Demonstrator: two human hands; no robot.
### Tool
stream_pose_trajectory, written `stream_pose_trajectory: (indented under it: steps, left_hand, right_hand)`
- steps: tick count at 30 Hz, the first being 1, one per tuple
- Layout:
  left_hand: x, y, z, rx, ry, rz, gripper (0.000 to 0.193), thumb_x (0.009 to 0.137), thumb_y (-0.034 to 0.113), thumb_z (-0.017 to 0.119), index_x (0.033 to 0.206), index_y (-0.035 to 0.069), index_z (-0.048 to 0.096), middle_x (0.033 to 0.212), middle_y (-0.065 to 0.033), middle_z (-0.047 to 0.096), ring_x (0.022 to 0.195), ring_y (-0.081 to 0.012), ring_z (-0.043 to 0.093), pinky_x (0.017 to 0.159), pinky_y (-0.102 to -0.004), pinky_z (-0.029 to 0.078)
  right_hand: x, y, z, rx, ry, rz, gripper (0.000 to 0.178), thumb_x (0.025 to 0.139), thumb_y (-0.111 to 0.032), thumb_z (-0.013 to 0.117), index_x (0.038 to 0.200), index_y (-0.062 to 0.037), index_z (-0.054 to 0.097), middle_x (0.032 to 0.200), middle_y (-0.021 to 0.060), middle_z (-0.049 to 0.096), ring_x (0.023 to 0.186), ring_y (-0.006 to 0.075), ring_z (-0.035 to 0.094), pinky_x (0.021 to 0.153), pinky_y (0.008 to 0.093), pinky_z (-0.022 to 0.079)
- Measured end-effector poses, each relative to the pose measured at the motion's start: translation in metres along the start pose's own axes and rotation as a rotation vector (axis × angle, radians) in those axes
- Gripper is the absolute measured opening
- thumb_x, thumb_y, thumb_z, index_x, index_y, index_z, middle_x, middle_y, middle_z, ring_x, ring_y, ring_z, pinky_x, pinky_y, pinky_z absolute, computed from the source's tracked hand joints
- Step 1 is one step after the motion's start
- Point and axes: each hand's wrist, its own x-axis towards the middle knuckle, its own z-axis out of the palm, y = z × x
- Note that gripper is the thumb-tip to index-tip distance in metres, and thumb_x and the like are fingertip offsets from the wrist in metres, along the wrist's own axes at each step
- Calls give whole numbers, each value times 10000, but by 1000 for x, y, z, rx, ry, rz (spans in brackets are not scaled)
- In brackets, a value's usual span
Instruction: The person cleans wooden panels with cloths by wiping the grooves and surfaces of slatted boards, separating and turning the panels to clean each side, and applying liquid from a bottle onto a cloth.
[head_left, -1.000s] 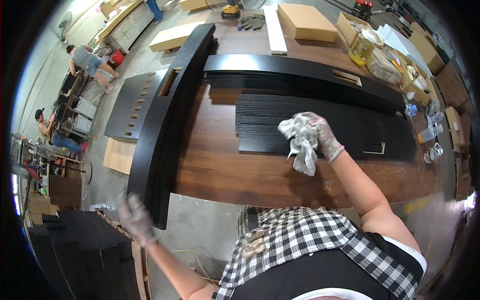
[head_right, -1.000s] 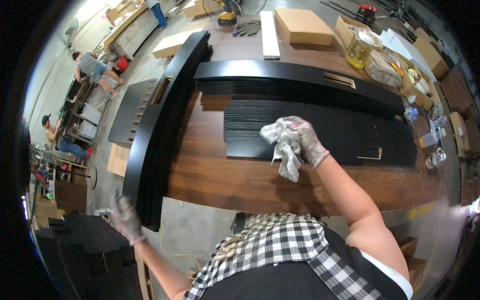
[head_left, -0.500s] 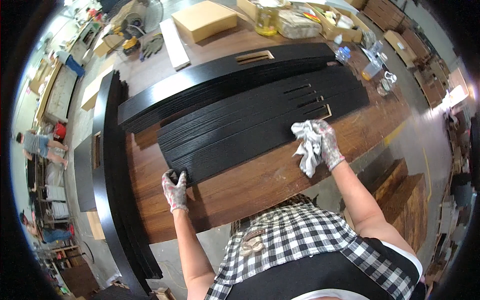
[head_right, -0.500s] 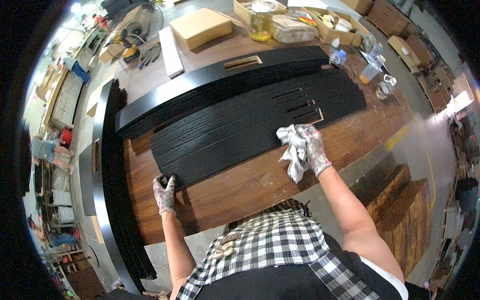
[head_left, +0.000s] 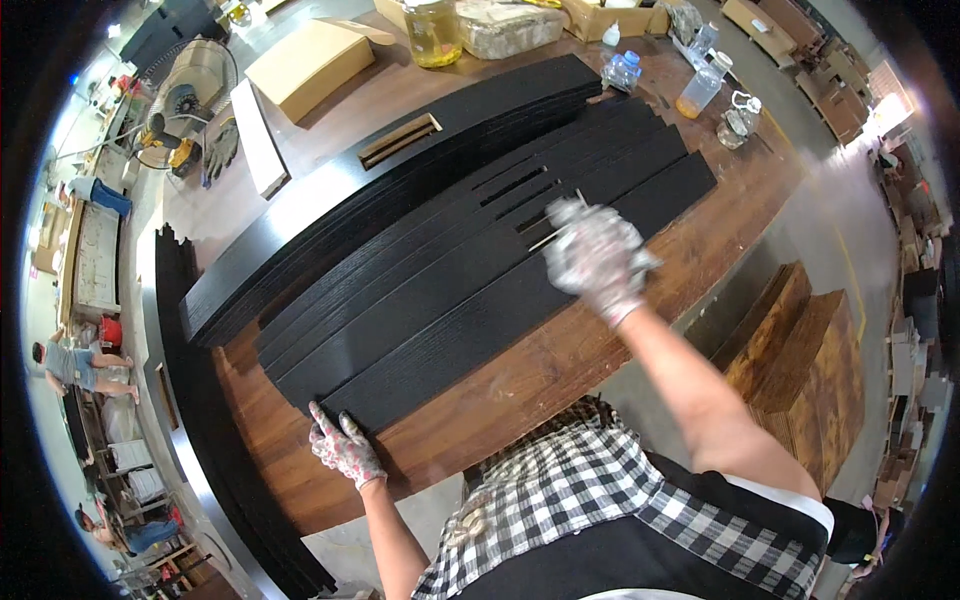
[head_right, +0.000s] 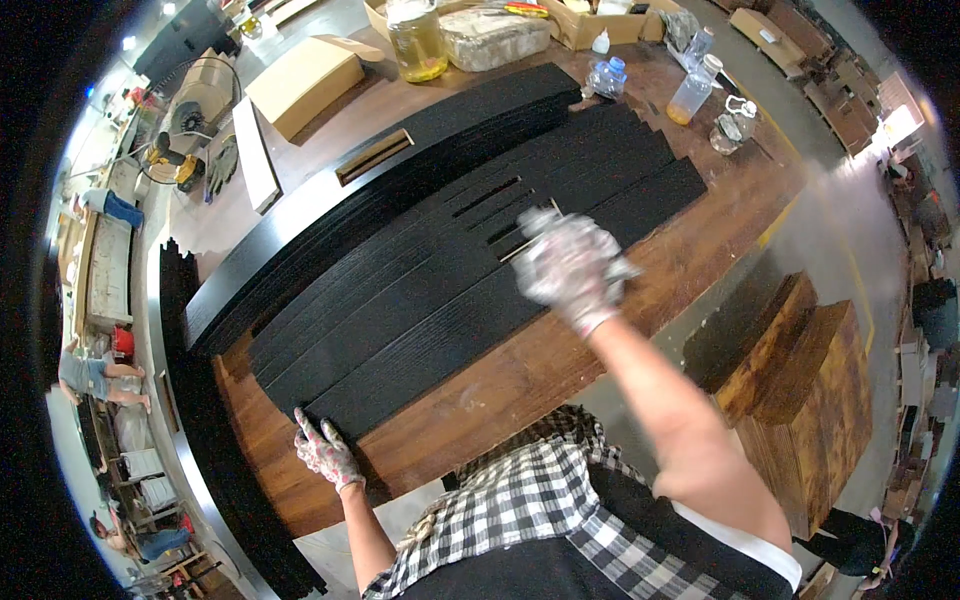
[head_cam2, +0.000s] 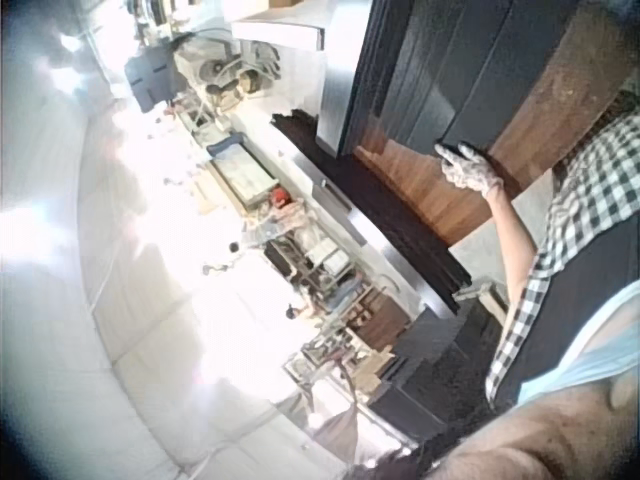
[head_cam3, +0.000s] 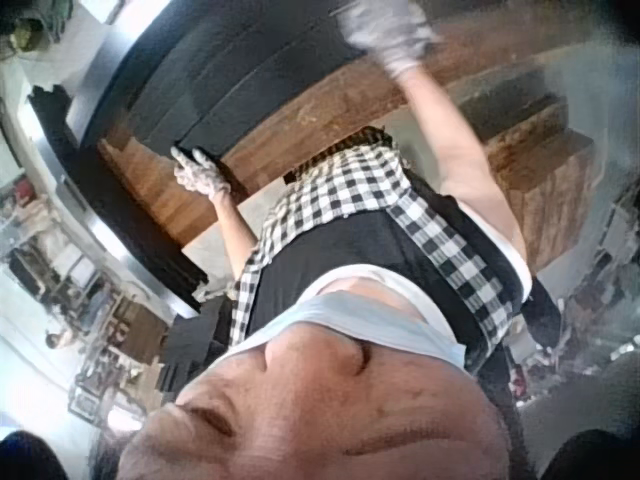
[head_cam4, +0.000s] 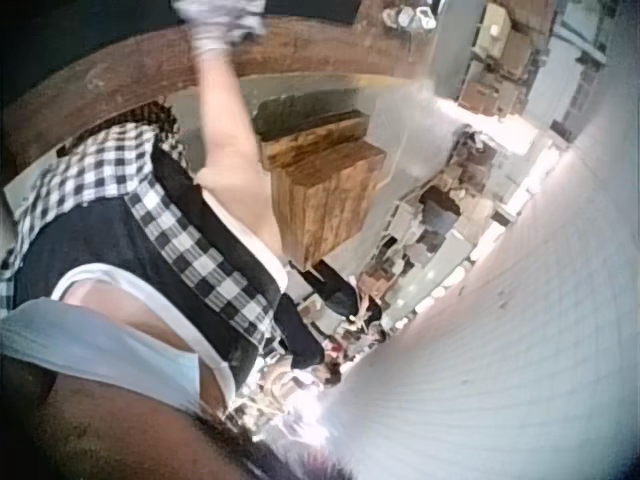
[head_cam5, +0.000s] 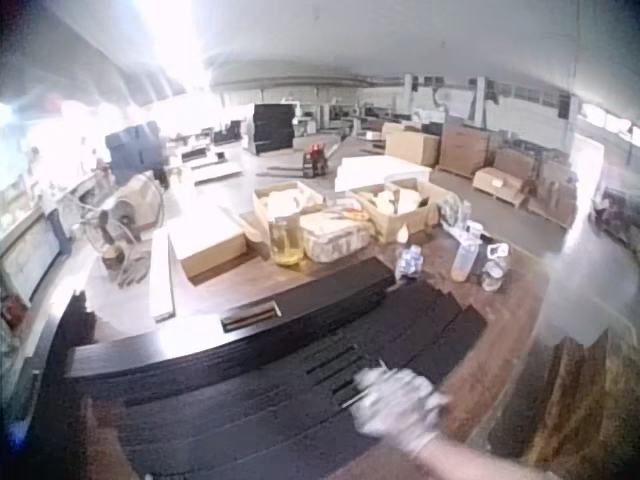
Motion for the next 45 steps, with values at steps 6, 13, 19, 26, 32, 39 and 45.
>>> stream_pose_trajectory:
  steps: [6, 13, 19, 26, 32, 39, 45]
  left_hand:
    - [7, 22, 0, 12, 7, 46, 562, 887, 250, 571, 1413, 198, 380, 1192, -225, 517, 1046, -357, 499, 897, -453, 407]
    - [5, -10, 2, 56, 28, 101, 525, 923, 249, 521, 1422, 207, 361, 1126, -204, 526, 980, -362, 512, 837, -460, 428]
    - [11, 2, 7, 77, 19, 105, 531, 920, 207, 528, 1423, 204, 357, 1200, -214, 508, 1045, -366, 500, 906, -445, 408]
    - [9, 2, -6, 66, -55, 57, 523, 926, 165, 489, 1426, 136, 339, 1277, -217, 483, 1157, -350, 451, 1008, -432, 326]
    - [6, 1, 10, 37, 13, 75, 539, 915, 188, 506, 1424, 129, 342, 1227, -237, 495, 1099, -374, 466, 949, -445, 377]
    - [4, 17, 10, -7, 96, 67, 555, 863, 114, 567, 1390, 108, 394, 1176, -229, 527, 1057, -374, 500, 914, -450, 408]
    - [1, 17, 11, -46, 145, 65, 571, 841, 132, 605, 1378, 111, 412, 1162, -226, 535, 1050, -372, 508, 902, -453, 417]
  right_hand:
    - [33, 121, 27, 219, 39, 301, 346, 822, -228, 508, 1084, -20, 594, 895, 128, 616, 848, 222, 585, 735, 367, 476]
    - [-2, 107, 50, 160, 220, -73, 556, 757, -462, 624, 1200, -133, 556, 1150, 93, 588, 1155, 284, 510, 971, 486, 390]
    - [74, 313, 87, 152, 286, 322, 196, 827, -201, 487, 777, -93, 643, 716, 126, 646, 669, 301, 639, 603, 416, 515]
    - [78, 182, 20, 146, 73, 290, 300, 779, -374, 611, 888, -98, 658, 765, 128, 644, 736, 306, 630, 647, 403, 507]
    - [-23, 72, 52, 840, 207, -318, 210, 794, -181, 615, 996, -147, 660, 976, 46, 625, 892, 251, 563, 767, 345, 485]
    - [-4, 8, 30, 487, 75, -316, 156, 828, -148, 593, 968, -136, 658, 807, 75, 584, 781, 265, 569, 673, 377, 482]
    - [6, 0, 10, 181, -141, -479, 215, 907, -231, 507, 979, -51, 598, 809, 117, 571, 805, 284, 565, 730, 389, 463]
